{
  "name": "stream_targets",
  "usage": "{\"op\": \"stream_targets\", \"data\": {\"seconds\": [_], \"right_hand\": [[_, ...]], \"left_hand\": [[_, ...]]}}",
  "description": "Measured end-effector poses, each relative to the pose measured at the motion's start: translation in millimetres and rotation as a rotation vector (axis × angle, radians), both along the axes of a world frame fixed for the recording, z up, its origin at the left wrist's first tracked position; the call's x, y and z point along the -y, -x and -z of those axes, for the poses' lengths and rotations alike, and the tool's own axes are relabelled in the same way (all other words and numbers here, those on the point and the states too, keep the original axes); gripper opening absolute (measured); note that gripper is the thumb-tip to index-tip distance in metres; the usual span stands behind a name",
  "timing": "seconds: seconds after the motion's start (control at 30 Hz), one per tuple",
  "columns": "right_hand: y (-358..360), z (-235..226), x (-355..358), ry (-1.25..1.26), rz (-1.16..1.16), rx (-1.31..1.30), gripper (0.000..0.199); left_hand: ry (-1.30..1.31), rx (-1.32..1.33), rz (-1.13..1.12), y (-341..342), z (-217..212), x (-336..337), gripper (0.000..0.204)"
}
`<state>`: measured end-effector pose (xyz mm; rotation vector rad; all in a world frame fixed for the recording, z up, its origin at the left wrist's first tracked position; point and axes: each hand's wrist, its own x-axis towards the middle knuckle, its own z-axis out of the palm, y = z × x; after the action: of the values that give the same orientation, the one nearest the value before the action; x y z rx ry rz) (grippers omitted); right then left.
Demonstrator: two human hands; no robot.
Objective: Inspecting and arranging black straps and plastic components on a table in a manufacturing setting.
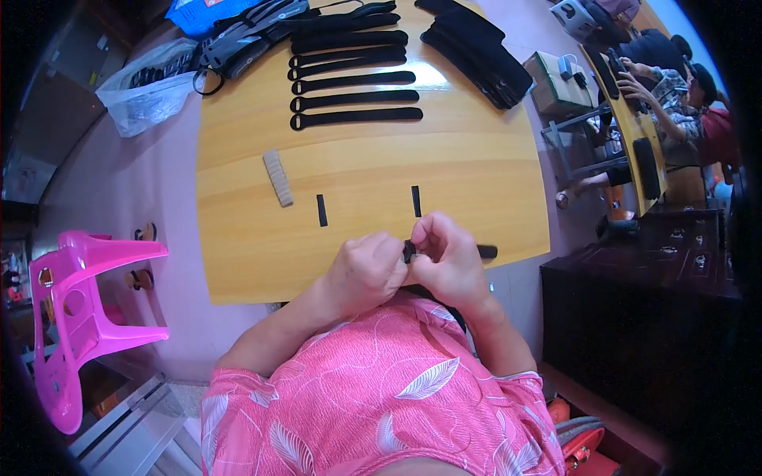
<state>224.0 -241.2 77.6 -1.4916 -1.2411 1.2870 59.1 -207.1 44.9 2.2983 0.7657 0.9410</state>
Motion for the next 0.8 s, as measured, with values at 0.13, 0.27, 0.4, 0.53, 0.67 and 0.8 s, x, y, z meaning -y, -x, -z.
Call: {"op": "stream_targets", "data": {"seconds": [0.13,0.27,0.4,0.53,0.67,0.8], "right_hand": [[-2.8,-6.0,-3.3,0.085,0.027,-0.226,0.019],[-3.1,-1.9,-5.7,0.056,-0.012,-0.157,0.018],[-1.1,-0.7,-2.0,0.038,-0.036,-0.027,0.017],[3.2,-7.1,-0.1,0.074,-0.060,0.016,0.020],[0.8,-0.2,0.5,0.069,-0.006,-0.058,0.017],[-3.8,-2.2,-4.5,0.110,-0.015,-0.129,0.017]], "left_hand": [[0.241,0.111,-0.013,7.3,-16.6,-1.0,0.008],[0.232,0.041,0.098,11.8,-17.4,-10.0,0.007],[0.164,-0.053,0.193,12.4,-19.1,-15.2,0.006],[0.187,-0.134,0.216,11.9,-22.7,-16.4,0.009],[0.055,-0.129,0.182,3.7,-28.7,-9.4,0.013],[-0.007,-0.058,0.084,-2.9,-19.7,-2.2,0.016]]}}
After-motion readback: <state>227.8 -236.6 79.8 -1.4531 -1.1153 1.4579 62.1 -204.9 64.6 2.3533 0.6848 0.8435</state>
